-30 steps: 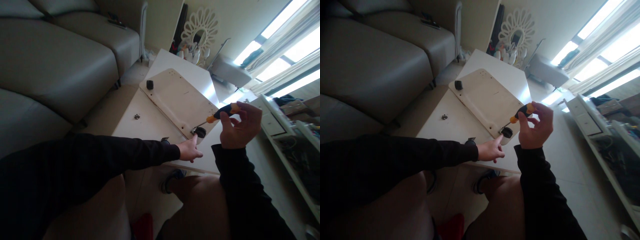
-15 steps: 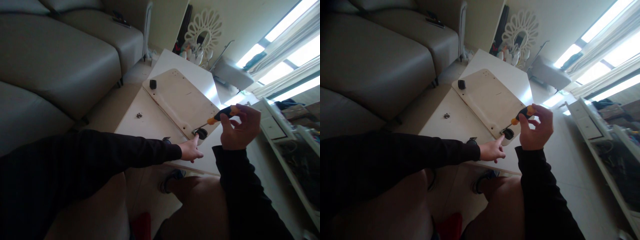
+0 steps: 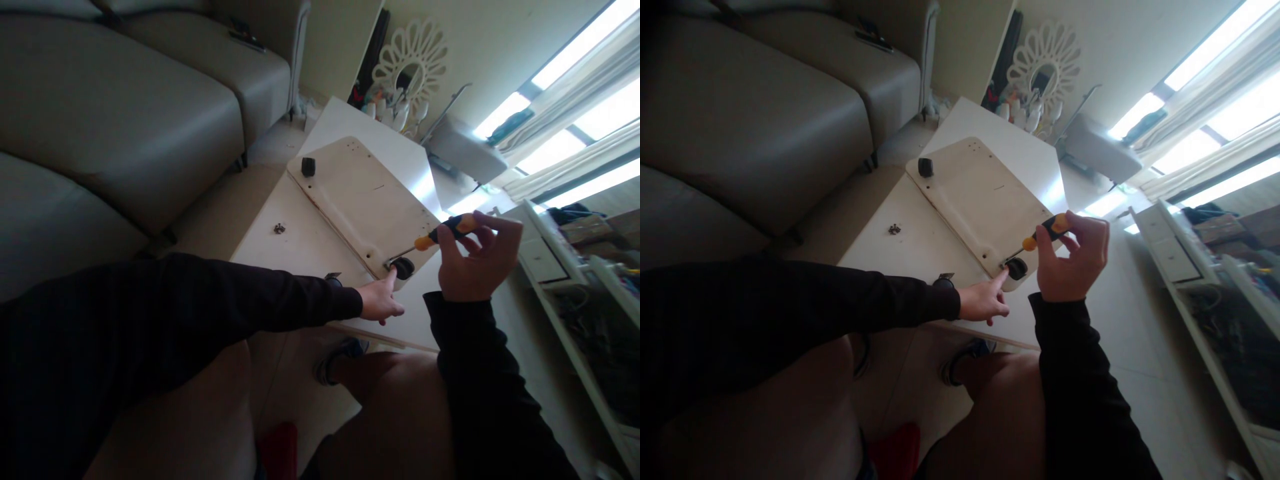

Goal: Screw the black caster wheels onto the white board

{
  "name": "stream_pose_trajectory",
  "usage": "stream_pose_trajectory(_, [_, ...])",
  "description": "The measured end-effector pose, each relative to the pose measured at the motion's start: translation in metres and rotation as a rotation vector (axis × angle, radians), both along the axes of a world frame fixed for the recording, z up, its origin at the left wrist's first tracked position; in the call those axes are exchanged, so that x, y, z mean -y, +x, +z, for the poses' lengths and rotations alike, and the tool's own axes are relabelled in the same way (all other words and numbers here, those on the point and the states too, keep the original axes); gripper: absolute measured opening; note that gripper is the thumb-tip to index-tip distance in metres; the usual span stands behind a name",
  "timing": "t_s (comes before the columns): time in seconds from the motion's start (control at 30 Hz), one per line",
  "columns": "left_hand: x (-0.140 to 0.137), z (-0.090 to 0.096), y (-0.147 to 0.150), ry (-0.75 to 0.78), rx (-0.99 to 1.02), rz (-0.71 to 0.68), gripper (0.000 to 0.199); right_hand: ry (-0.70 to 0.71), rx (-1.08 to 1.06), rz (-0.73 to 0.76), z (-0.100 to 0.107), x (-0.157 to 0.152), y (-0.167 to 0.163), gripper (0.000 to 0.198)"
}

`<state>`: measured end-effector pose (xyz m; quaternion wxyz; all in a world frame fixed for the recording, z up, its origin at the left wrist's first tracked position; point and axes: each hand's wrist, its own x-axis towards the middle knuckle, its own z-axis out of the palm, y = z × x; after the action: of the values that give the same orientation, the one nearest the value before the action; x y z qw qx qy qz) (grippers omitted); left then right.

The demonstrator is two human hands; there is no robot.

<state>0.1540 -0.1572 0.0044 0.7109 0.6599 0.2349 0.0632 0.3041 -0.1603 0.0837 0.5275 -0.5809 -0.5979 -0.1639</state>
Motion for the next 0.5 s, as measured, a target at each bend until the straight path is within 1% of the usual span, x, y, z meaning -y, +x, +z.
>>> stream_pose_trajectory(0.13, [0.001,-0.001,0.001,0.004,0.006,0.010,0.117,0.019,0.004,0.056,0.001,-0.002,-0.005,0.035])
stream_pose_trajectory(0.3, [0.001,-0.002,0.001,-0.027,0.030,0.018,0.117,0.031,0.069,0.038,0.008,-0.001,-0.018,0.033])
stream_pose_trajectory(0.5, [0.000,0.006,-0.001,-0.067,0.019,0.010,0.117,-0.007,0.084,0.053,0.010,-0.001,-0.020,0.032])
